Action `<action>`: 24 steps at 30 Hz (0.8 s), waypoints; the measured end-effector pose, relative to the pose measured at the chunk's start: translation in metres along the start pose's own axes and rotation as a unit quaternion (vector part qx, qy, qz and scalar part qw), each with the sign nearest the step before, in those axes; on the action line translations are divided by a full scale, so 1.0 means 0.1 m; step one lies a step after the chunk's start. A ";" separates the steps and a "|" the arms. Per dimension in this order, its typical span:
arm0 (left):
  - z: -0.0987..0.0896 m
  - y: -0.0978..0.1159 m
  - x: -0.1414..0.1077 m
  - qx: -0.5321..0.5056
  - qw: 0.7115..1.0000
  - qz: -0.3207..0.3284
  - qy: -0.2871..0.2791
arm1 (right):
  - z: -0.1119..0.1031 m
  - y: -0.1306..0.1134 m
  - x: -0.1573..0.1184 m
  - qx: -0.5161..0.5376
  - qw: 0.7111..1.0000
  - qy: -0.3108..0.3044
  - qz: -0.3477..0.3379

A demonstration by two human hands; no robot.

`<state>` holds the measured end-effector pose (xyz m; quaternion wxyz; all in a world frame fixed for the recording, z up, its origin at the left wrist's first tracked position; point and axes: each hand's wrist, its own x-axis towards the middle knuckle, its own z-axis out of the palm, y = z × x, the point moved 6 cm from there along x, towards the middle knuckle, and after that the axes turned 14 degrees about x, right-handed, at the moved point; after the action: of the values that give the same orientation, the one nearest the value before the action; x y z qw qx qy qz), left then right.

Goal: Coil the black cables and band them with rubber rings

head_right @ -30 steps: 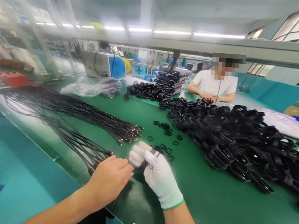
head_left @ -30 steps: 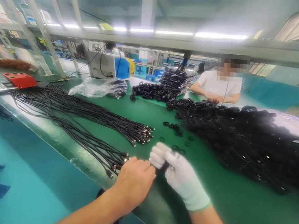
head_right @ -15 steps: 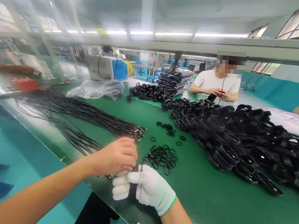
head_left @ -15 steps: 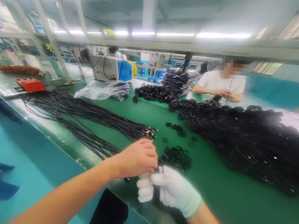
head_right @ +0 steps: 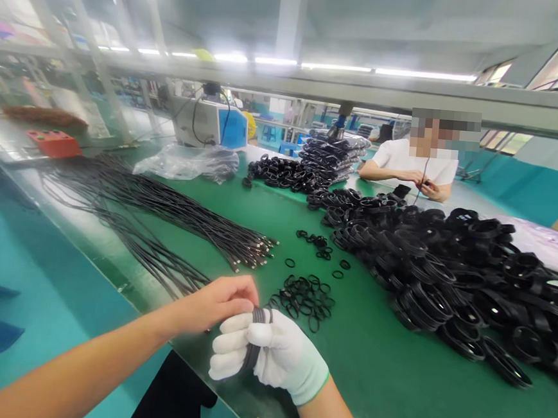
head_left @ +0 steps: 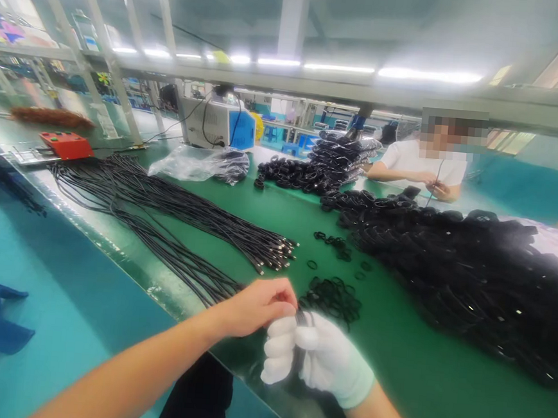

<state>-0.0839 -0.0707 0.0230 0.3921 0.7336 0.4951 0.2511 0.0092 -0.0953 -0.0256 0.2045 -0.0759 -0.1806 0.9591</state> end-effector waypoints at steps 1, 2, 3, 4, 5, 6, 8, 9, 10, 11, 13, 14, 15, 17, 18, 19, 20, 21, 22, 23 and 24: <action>0.01 -0.01 -0.03 -0.008 1.000 -0.002 0.025 | 0.01 -0.02 0.00 -0.018 1.000 -0.003 -0.010; 0.03 -0.03 -0.06 -0.017 0.999 -0.005 0.049 | 0.02 -0.04 0.00 -0.039 0.999 -0.006 -0.022; 0.04 -0.05 -0.08 -0.028 0.997 -0.007 0.069 | 0.03 -0.06 0.00 -0.063 0.998 -0.010 -0.031; 0.06 -0.07 -0.10 -0.042 0.996 -0.009 0.083 | 0.05 -0.08 -0.01 -0.086 0.995 -0.014 -0.038; 0.08 -0.10 -0.11 -0.059 0.995 -0.011 0.085 | 0.07 -0.10 -0.02 -0.108 0.993 -0.019 -0.043; 0.11 -0.12 -0.12 -0.080 0.994 -0.013 0.078 | 0.09 -0.11 -0.02 -0.128 0.990 -0.025 -0.043; 0.19 -0.16 -0.13 -0.123 0.991 -0.013 0.045 | 0.15 -0.13 -0.04 -0.161 0.986 -0.039 -0.033; 0.22 -0.17 -0.13 -0.137 0.990 -0.011 0.033 | 0.18 -0.14 -0.04 -0.175 0.983 -0.047 -0.025; 0.24 -0.18 -0.14 -0.141 0.990 -0.006 0.031 | 0.21 -0.14 -0.05 -0.187 0.981 -0.055 -0.019; 0.24 -0.17 -0.15 -0.131 0.991 0.002 0.041 | 0.24 -0.15 -0.06 -0.202 0.977 -0.062 -0.013; 0.23 -0.14 -0.18 -0.089 0.993 0.022 0.078 | 0.29 -0.16 -0.07 -0.231 0.970 -0.074 0.002; 0.22 -0.12 -0.20 -0.066 0.993 0.031 0.097 | 0.31 -0.16 -0.07 -0.242 0.967 -0.079 0.011; 0.22 -0.10 -0.21 -0.047 0.992 0.039 0.113 | 0.32 -0.16 -0.08 -0.250 0.964 -0.083 0.022; 0.23 -0.06 -0.24 -0.020 0.989 0.047 0.140 | 0.34 -0.15 -0.09 -0.250 0.963 -0.086 0.045; 0.24 -0.05 -0.26 -0.010 0.987 0.050 0.155 | 0.34 -0.14 -0.10 -0.245 0.964 -0.086 0.053; 0.25 -0.03 -0.27 -0.001 0.984 0.057 0.171 | 0.34 -0.14 -0.12 -0.243 0.964 -0.086 0.061; 0.26 -0.01 -0.29 0.007 0.980 0.067 0.189 | 0.34 -0.13 -0.13 -0.243 0.964 -0.083 0.067; 0.27 0.02 -0.31 0.014 0.974 0.083 0.210 | 0.32 -0.12 -0.14 -0.246 0.964 -0.076 0.071; 0.28 0.05 -0.34 0.023 0.966 0.102 0.236 | 0.29 -0.12 -0.16 -0.251 0.963 -0.065 0.071; 0.30 0.09 -0.38 0.031 0.956 0.122 0.264 | 0.26 -0.12 -0.17 -0.256 0.963 -0.051 0.066; 0.31 0.12 -0.41 0.040 0.946 0.140 0.291 | 0.23 -0.13 -0.18 -0.259 0.963 -0.036 0.057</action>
<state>-0.0695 -0.1212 0.0160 0.1625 0.7058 0.4894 0.4857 0.0255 -0.0994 0.0017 0.1156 -0.1015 -0.4259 0.8916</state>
